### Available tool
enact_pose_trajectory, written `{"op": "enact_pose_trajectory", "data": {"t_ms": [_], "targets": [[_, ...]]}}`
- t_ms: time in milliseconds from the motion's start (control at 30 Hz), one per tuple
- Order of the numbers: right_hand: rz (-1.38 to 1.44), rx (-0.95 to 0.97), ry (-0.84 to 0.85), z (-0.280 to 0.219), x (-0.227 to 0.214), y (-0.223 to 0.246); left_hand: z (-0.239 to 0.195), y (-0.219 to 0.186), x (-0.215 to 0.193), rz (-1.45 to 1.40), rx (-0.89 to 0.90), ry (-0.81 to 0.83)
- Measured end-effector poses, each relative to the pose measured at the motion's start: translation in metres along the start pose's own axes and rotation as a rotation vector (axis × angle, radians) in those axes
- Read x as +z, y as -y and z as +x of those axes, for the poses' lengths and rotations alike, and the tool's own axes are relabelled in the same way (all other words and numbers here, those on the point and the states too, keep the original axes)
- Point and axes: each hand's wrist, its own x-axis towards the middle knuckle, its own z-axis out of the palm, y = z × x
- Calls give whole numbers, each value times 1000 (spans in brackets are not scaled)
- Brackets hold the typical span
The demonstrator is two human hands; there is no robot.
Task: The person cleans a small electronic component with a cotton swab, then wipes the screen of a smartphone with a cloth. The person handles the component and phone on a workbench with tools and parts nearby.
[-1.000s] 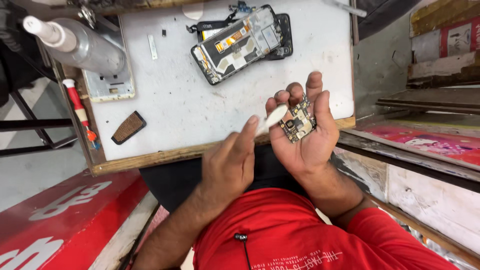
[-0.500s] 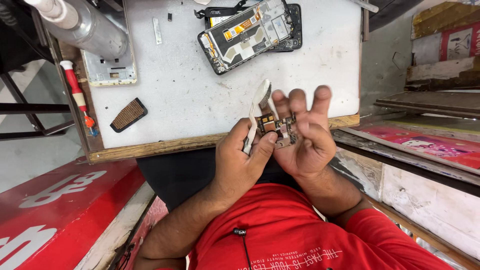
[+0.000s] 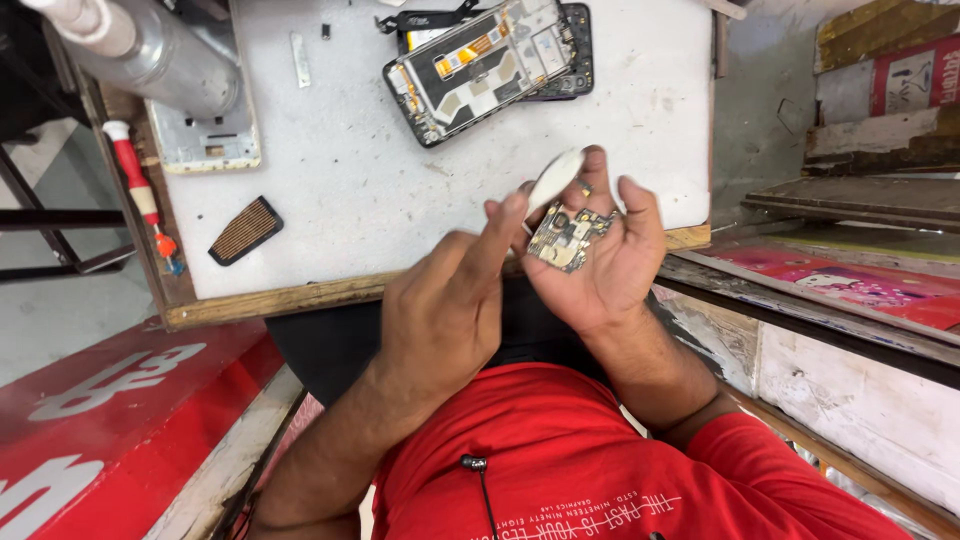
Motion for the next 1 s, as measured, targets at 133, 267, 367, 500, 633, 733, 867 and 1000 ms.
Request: {"op": "enact_pose_trajectory", "data": {"t_ms": [133,267,367,500,633,733,867,1000], "targets": [[-195,-141,127,9,11,7,-19,4,21,231,114,69],[-265,-198,196,7,16,4,-29,8,37,295,76,72],[-268,-225,204,0,19,5,-33,5,42,275,75,90],[-251,-255,127,1,22,4,-27,4,43,272,56,65],[-261,-276,106,4,23,8,-15,0,41,306,131,137],[-280,-261,82,-3,18,5,-17,-3,38,331,53,60],[-254,-256,98,1,23,6,-16,-4,36,309,110,94],[-262,-253,104,-3,21,7,-29,0,46,285,72,99]]}}
